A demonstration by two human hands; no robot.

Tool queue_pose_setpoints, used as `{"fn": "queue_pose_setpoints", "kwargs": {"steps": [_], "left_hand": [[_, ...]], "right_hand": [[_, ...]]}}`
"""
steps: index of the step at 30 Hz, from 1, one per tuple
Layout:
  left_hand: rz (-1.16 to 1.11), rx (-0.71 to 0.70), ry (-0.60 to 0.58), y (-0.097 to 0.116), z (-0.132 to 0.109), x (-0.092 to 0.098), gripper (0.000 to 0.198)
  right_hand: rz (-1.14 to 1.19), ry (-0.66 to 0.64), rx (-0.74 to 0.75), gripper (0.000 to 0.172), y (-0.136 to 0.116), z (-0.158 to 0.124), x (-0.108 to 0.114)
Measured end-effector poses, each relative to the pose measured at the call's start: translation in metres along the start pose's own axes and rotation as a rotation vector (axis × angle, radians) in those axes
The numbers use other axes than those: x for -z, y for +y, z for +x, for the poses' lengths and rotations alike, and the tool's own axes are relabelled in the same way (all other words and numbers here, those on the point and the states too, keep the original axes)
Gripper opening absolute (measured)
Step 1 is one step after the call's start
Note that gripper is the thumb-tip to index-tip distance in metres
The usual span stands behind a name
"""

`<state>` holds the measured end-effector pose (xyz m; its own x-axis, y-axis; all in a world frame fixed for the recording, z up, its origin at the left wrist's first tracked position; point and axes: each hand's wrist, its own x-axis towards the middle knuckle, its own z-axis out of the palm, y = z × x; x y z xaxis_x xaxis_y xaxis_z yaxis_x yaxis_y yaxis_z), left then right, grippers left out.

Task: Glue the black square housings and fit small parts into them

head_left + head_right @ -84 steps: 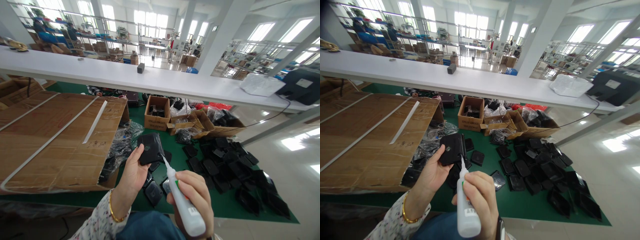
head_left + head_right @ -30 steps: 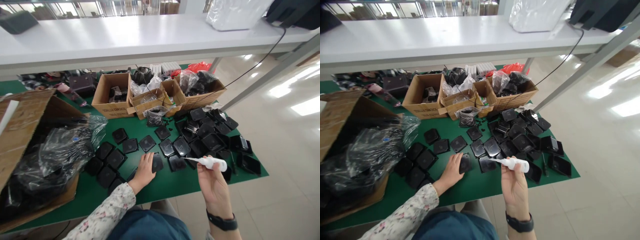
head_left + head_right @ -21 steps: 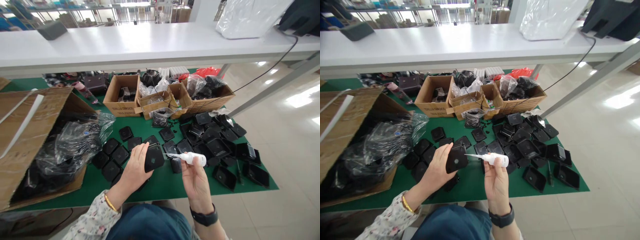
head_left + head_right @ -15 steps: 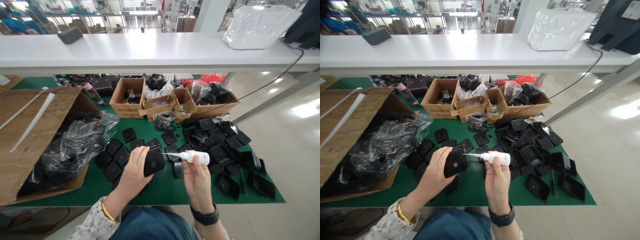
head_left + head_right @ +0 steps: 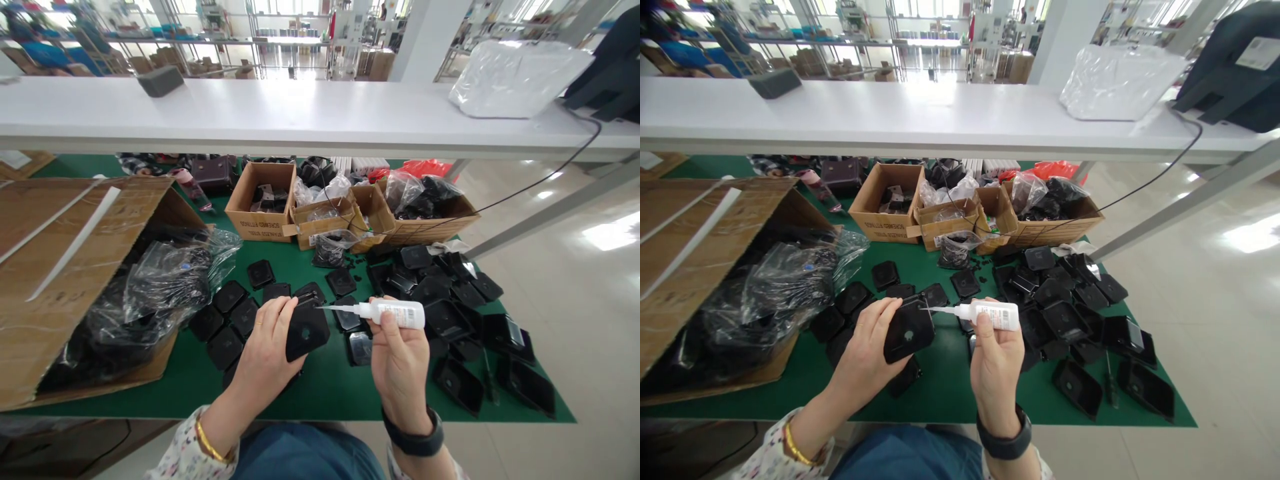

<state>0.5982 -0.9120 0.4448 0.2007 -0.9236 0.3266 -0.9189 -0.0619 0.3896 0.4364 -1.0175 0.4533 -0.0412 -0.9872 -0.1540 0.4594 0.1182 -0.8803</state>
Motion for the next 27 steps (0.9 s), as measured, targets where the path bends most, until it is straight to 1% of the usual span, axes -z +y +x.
{"fn": "queue_pose_setpoints", "kwargs": {"steps": [14, 18, 22, 27], "left_hand": [[-0.002, -0.013, 0.02, 0.005, -0.006, 0.009, 0.073], [0.005, -0.016, 0.02, 0.004, -0.009, 0.01, 0.074], [0.011, -0.023, 0.034, 0.004, -0.01, 0.01, 0.074], [0.019, -0.025, 0.049, 0.005, -0.01, 0.013, 0.074]], "right_hand": [[-0.088, -0.073, 0.101, 0.033, -0.007, -0.009, -0.002], [-0.187, -0.151, 0.176, 0.029, -0.01, -0.014, -0.001], [-0.243, -0.226, 0.241, 0.031, -0.013, -0.02, -0.003], [-0.354, -0.355, 0.384, 0.031, -0.022, -0.026, -0.01]]}}
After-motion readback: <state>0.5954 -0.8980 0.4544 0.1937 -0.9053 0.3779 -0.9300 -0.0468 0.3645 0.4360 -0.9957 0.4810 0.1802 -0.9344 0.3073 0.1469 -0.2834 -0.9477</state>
